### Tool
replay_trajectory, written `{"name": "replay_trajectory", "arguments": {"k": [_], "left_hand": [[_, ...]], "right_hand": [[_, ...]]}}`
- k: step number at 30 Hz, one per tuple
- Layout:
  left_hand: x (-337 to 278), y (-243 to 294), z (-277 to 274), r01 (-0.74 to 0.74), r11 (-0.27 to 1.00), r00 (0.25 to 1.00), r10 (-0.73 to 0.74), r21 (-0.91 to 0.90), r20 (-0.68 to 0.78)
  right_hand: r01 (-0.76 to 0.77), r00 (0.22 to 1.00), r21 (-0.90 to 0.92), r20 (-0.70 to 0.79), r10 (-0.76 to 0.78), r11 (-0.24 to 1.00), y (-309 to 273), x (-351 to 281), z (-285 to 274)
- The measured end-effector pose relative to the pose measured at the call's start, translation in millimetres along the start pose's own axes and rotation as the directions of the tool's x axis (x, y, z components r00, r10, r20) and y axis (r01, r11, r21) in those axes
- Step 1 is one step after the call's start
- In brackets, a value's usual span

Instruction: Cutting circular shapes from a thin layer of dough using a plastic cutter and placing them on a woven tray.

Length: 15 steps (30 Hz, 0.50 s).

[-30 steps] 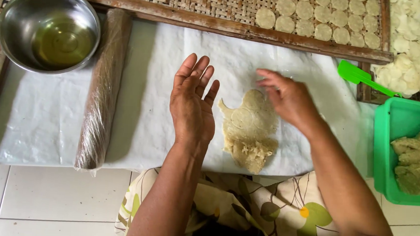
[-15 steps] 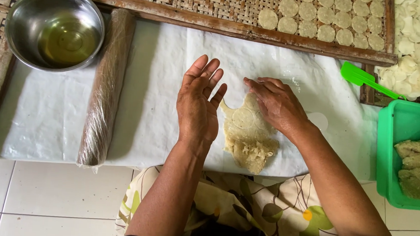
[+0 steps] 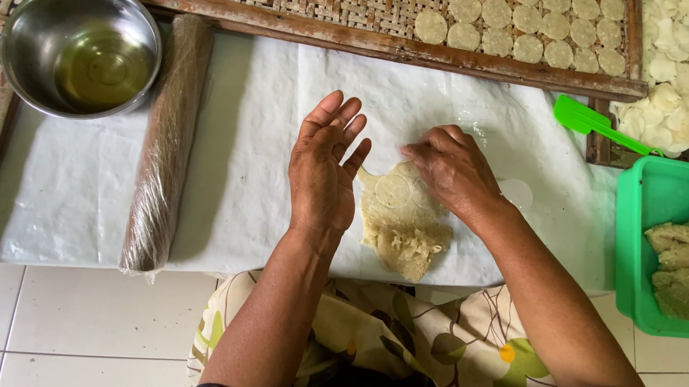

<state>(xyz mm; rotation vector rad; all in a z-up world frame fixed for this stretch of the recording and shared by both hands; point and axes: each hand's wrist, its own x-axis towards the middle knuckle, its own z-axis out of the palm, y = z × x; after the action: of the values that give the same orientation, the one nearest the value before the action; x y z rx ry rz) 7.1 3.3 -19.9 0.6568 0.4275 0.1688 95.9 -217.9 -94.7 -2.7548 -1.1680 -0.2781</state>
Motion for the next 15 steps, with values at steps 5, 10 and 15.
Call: {"name": "replay_trajectory", "arguments": {"k": [5,10,15], "left_hand": [[-2,-1,1,0.013,0.999,1.0,-0.013,0.031,0.005],[-1,-5,2,0.035,0.996,0.998,-0.038,0.077,0.044],[-1,-10,5,0.056,0.98,0.993,-0.074,0.189,0.091]], "right_hand": [[-0.008,1.0,0.044,-0.007,0.008,0.999,-4,-6,-19],[-0.067,0.998,0.144,-0.003,0.068,0.987,3,-8,-24],[-0.118,0.993,0.169,0.014,0.118,0.979,-1,-2,-30]]}}
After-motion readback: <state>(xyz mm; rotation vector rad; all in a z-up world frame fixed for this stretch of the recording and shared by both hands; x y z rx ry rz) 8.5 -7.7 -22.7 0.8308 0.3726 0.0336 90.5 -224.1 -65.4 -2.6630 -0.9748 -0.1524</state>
